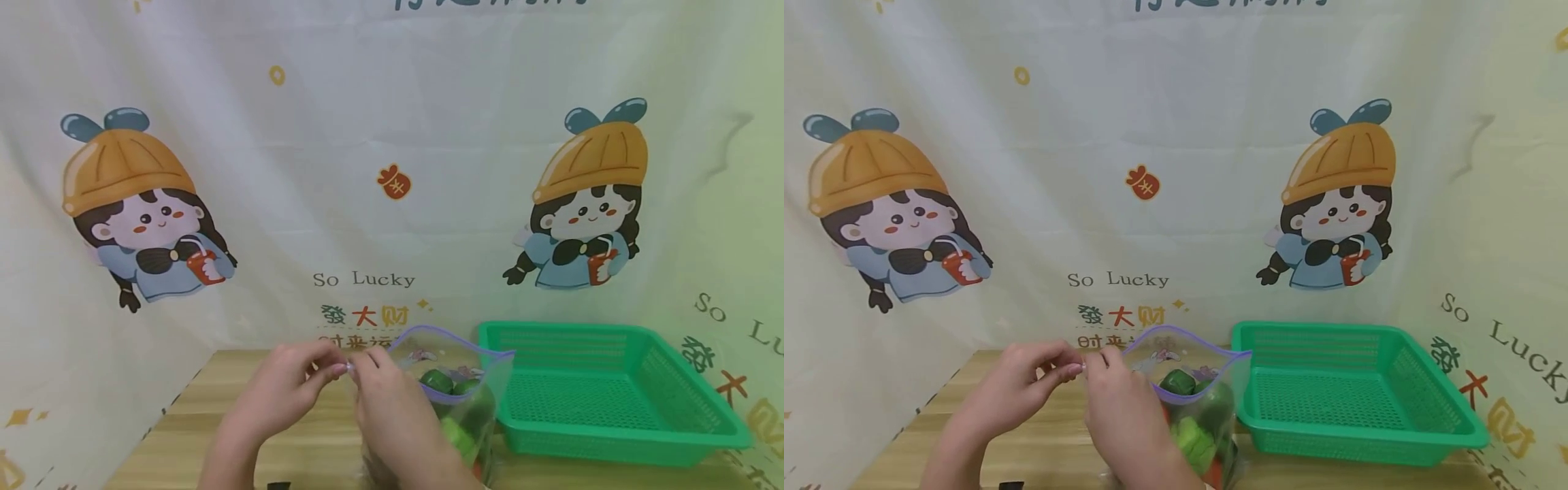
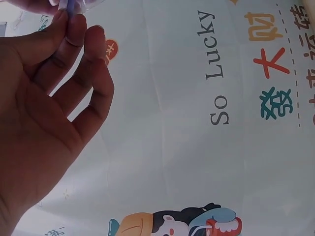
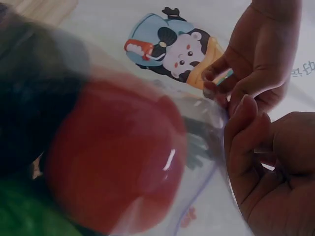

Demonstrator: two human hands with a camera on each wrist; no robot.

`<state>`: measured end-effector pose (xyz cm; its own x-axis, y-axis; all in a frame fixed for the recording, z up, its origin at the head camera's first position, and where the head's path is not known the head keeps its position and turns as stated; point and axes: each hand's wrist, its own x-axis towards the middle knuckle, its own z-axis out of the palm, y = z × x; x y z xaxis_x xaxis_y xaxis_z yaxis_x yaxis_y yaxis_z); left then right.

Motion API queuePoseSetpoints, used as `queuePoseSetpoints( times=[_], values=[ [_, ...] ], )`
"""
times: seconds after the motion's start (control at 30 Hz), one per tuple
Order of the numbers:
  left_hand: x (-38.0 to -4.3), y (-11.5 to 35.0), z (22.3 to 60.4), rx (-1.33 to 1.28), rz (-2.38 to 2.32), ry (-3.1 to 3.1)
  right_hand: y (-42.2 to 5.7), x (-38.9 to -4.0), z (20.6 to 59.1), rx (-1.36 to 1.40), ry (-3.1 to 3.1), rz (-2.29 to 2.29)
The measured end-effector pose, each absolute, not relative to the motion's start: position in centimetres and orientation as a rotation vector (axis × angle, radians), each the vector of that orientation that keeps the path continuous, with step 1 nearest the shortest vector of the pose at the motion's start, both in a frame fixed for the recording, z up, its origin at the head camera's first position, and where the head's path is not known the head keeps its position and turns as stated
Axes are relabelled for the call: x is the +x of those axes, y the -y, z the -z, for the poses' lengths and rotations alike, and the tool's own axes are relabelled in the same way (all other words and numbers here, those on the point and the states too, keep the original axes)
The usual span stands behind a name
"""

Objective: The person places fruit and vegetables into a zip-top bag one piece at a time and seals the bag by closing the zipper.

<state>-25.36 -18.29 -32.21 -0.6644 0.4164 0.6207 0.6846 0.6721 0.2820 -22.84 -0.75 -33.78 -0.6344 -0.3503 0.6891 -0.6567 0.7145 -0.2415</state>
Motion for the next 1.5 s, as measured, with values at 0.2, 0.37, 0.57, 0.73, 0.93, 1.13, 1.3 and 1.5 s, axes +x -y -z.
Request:
queuePoseSetpoints(
  times=[0.2,0.37,0.57,0.73,0.93,1.13,1.3,1.5],
  values=[
    [-25.3,17.9,32.1,-0.871,0.643,2.378,0.3,-23.3,33.6,0.759,2.325,-0.655],
    [-24.9,17.7,32.2,-0.839,0.519,2.408,-0.1,-23.3,33.7,0.795,2.353,-0.689],
    [-24.8,18.2,32.2,-0.838,0.461,2.427,-1.3,-23.2,33.7,0.773,2.404,-0.675],
    [-24.7,18.7,32.2,-0.809,0.48,2.472,-3.2,-23.1,33.2,0.659,2.516,-0.657],
    [-24.9,19.0,32.4,-0.787,0.528,2.525,-6.1,-23.1,33.1,0.596,2.555,-0.596],
    [-25.1,19.4,32.4,-0.768,0.55,2.556,-9.1,-23.3,33.0,0.595,2.501,-0.521],
    [-25.2,19.8,32.4,-0.76,0.592,2.585,-11.6,-23.4,32.6,0.538,2.562,-0.546],
    [-25.2,19.9,32.3,-0.769,0.602,2.611,-15.0,-23.7,32.0,0.444,2.678,-0.636]
  ],
)
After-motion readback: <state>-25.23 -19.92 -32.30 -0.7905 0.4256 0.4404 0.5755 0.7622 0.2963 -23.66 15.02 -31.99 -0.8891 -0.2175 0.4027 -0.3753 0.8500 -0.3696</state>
